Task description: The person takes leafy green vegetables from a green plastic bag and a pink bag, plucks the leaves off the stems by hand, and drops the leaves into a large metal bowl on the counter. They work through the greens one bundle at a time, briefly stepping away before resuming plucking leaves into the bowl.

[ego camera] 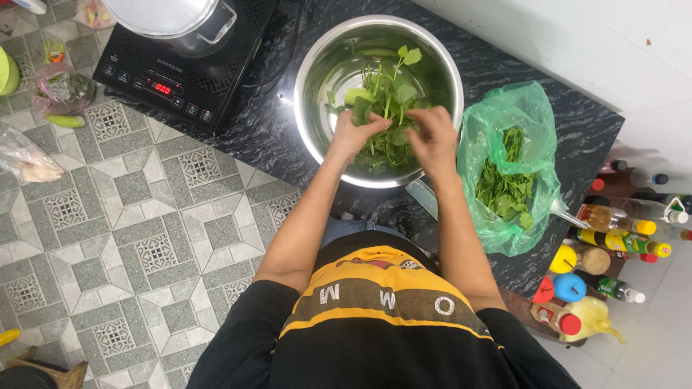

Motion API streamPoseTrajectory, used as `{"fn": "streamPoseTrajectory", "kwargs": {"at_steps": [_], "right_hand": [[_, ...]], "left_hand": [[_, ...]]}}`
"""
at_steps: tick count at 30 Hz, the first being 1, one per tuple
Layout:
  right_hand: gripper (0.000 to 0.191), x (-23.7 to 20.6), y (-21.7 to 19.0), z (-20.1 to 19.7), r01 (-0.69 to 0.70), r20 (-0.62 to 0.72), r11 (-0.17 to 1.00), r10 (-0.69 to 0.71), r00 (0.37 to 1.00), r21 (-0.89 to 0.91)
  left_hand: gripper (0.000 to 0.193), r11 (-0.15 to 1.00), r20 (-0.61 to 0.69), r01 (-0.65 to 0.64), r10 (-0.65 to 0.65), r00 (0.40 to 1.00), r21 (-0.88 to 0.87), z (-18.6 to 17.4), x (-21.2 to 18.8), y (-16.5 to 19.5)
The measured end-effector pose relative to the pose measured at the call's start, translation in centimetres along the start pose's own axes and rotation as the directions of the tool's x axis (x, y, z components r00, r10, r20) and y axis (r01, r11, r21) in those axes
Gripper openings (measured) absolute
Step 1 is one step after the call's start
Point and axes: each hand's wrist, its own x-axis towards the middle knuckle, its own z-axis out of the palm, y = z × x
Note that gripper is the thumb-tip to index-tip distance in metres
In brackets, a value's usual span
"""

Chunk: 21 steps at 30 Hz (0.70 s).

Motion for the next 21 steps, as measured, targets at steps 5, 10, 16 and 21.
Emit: {"fn": "streamPoseTrajectory", "kwargs": {"at_steps": [5, 10, 16, 21], "right_hand": [[0.036, 0.9, -1.4, 0.5, 0.198, 0.133, 0.967, -0.177, 0.975, -0.163], [0.024, 0.5, -0.7, 1.0, 0.199, 0.142, 0.968, -0.178, 0.974, -0.154], [0.018, 0.1, -0.8, 1.5, 0.104, 0.062, 0.994, -0.105, 0.993, 0.017], [0.030, 0.7, -1.7, 0.9, 0.135, -0.017, 0.991, -0.135, 0.991, 0.006]], "left_hand": [[0.017, 1.000, 0.067, -0.015, 0.016, 0.998, -0.021, 0.1, 0.2, -0.1], [0.020, 0.984, 0.099, 0.021, -0.003, 0.995, -0.177, 0.0, 0.2, 0.3], [0.021, 0.969, 0.107, 0.109, -0.086, 0.990, -0.223, -0.1, -0.2, 1.2], [0.017, 0.989, 0.143, 0.036, -0.015, 0.990, -0.145, 0.0, -0.5, 1.9]]}}
